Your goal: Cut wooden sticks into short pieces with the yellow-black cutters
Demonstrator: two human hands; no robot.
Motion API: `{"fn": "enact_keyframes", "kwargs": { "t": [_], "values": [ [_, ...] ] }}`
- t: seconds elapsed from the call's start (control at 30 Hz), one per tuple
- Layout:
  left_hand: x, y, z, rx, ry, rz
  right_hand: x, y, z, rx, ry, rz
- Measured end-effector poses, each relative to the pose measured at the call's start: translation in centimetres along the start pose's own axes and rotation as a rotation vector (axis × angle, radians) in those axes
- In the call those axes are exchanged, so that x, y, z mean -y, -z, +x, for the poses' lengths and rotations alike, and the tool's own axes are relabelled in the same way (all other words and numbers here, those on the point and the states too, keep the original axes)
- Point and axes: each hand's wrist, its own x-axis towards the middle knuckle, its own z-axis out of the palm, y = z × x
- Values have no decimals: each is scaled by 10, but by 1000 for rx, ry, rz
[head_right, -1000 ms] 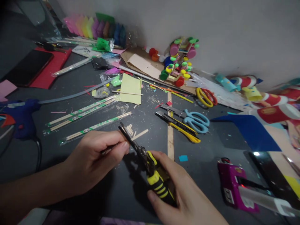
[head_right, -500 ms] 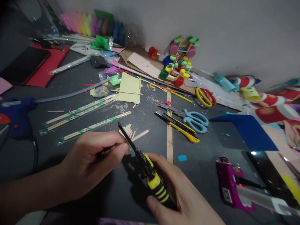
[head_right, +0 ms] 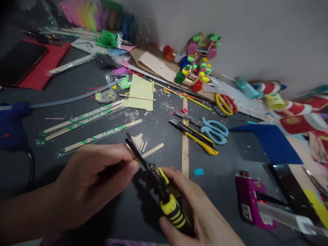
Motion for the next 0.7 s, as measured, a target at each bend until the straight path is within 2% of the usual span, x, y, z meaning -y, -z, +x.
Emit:
{"fn": "enact_keyframes", "kwargs": {
  "t": [0.2,0.37,0.7],
  "values": [
    [1,-2,0,-6,-4,38,5,2,3,-22,43,-44],
    [1,-3,0,-1,16,106,4,3,2,20,30,-142],
    [5,-5,0,47,19,121,2,-5,8,-7,45,-157]
  ]
}}
